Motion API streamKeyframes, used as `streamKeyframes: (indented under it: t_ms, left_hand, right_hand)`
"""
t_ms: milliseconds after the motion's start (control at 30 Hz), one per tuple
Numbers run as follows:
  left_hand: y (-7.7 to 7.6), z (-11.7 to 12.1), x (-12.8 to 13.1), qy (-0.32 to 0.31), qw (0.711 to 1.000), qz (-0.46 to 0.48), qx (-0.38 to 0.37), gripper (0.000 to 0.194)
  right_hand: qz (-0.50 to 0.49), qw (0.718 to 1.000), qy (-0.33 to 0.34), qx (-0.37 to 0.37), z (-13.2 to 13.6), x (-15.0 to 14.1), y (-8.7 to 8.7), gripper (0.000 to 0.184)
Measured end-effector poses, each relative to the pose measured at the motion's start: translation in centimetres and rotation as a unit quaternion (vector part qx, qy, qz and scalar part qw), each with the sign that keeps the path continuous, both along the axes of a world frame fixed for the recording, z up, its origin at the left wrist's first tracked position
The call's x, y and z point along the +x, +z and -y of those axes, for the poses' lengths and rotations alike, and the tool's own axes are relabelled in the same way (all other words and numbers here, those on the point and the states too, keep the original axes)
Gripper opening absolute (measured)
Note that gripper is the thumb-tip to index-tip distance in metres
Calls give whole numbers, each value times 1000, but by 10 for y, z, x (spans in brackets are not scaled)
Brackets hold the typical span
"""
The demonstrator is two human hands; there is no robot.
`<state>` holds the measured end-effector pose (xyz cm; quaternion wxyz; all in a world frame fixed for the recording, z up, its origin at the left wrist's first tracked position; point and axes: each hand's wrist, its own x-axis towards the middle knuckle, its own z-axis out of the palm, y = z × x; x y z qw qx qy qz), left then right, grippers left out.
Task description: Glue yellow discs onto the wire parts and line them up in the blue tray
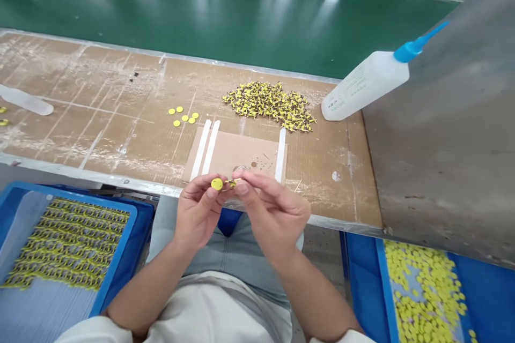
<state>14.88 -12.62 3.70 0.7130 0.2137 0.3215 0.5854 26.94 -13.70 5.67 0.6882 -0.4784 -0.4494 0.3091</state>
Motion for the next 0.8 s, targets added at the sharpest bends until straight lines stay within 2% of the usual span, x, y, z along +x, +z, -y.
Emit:
streamKeyframes:
  t_ms: [133,333,800]
  left_hand:
    - [5,6,2,15,1000,-14,10,19]
    - [5,10,0,35,998,-46,24,19]
    - [7,11,2,7,1000,-23,16,20]
  right_hand:
    - [-12,1000,3,20,7,-11,3,21]
    - [6,999,-6,42,9,-15,0,26]
    - [29,999,-15,38,15,-11,-2,30]
